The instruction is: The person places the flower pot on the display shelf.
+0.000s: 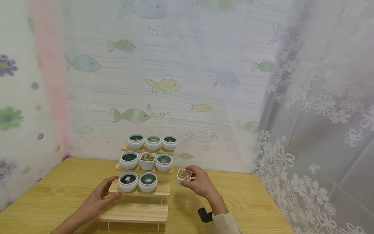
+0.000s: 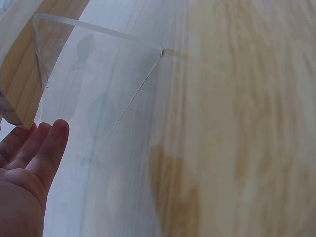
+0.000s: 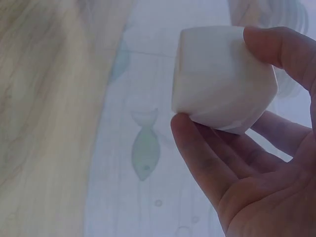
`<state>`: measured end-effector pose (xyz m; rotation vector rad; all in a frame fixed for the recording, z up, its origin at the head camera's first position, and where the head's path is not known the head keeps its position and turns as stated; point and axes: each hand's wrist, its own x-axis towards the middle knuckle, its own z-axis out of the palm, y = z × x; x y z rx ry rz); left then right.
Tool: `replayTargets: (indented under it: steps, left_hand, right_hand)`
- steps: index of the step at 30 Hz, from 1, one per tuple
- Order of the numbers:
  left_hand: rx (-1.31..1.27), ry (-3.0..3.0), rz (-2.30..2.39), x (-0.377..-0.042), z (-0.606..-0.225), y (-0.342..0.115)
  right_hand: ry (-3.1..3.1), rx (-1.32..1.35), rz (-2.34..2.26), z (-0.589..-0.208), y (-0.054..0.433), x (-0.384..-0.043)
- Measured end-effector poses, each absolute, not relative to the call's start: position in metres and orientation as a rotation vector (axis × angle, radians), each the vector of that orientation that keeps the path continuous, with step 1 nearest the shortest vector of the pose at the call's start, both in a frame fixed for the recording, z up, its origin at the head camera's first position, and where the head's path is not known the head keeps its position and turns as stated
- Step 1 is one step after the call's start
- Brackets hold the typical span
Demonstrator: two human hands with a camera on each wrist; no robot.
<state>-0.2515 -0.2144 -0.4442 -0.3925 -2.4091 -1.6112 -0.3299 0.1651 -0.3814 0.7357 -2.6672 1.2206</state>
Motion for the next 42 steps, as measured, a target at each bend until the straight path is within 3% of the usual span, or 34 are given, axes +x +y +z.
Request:
replayTargets:
  steps: [24,42]
  left_hand:
    - [-0.406,-2.401,-1.589,-0.250,-0.442,-0.215]
    - [-0.414,-2.396,-1.568,-0.251,-0.445,-0.215]
  right_hand:
    - [-2.534,0.943,1.374,-0.339,0.134,-0.280]
    - [-2.487,1.019,1.352,-0.365,0.121,-0.290]
